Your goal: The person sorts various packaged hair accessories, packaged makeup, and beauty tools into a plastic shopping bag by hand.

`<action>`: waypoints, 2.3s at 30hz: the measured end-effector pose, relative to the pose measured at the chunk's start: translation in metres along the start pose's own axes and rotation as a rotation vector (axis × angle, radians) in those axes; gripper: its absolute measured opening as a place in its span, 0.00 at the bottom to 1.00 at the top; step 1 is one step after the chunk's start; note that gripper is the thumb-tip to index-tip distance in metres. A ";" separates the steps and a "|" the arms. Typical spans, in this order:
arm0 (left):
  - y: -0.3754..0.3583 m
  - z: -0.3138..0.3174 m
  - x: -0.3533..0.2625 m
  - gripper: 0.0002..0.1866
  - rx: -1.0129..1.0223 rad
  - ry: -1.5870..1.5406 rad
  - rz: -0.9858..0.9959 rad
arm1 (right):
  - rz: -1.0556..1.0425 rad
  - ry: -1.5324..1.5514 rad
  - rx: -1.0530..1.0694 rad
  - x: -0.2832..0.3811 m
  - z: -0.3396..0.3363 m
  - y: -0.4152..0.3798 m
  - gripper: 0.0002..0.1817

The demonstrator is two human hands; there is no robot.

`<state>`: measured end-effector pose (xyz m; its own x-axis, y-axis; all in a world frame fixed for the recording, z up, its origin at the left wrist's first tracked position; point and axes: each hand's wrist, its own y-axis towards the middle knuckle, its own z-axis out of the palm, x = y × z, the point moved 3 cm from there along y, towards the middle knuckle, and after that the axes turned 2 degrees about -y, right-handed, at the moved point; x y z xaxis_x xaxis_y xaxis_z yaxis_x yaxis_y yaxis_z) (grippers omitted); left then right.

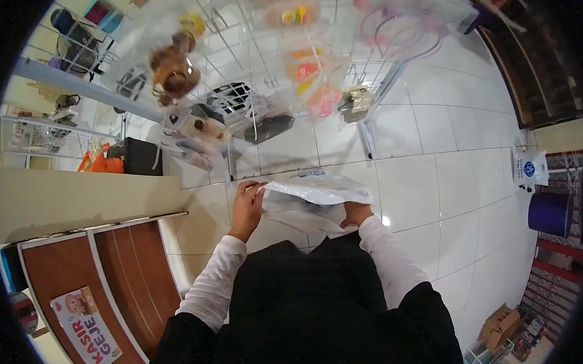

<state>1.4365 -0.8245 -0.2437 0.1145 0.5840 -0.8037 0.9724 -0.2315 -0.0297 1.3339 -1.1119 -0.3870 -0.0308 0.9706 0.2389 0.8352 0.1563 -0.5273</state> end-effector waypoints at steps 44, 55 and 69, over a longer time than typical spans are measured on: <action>-0.073 0.073 0.084 0.08 0.107 0.408 0.692 | -0.331 -0.071 -1.115 0.116 -0.201 0.170 0.33; -0.072 0.063 0.086 0.09 0.103 0.371 0.614 | -0.137 -0.156 -0.656 0.128 -0.206 0.194 0.30; -0.056 0.067 0.098 0.13 0.055 0.276 0.457 | -0.456 -0.004 -0.307 0.114 -0.195 0.093 0.24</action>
<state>1.3796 -0.8058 -0.3607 0.5804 0.5953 -0.5556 0.7995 -0.5462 0.2499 1.5148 -1.0225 -0.2501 -0.4286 0.8180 0.3837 0.8585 0.5011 -0.1094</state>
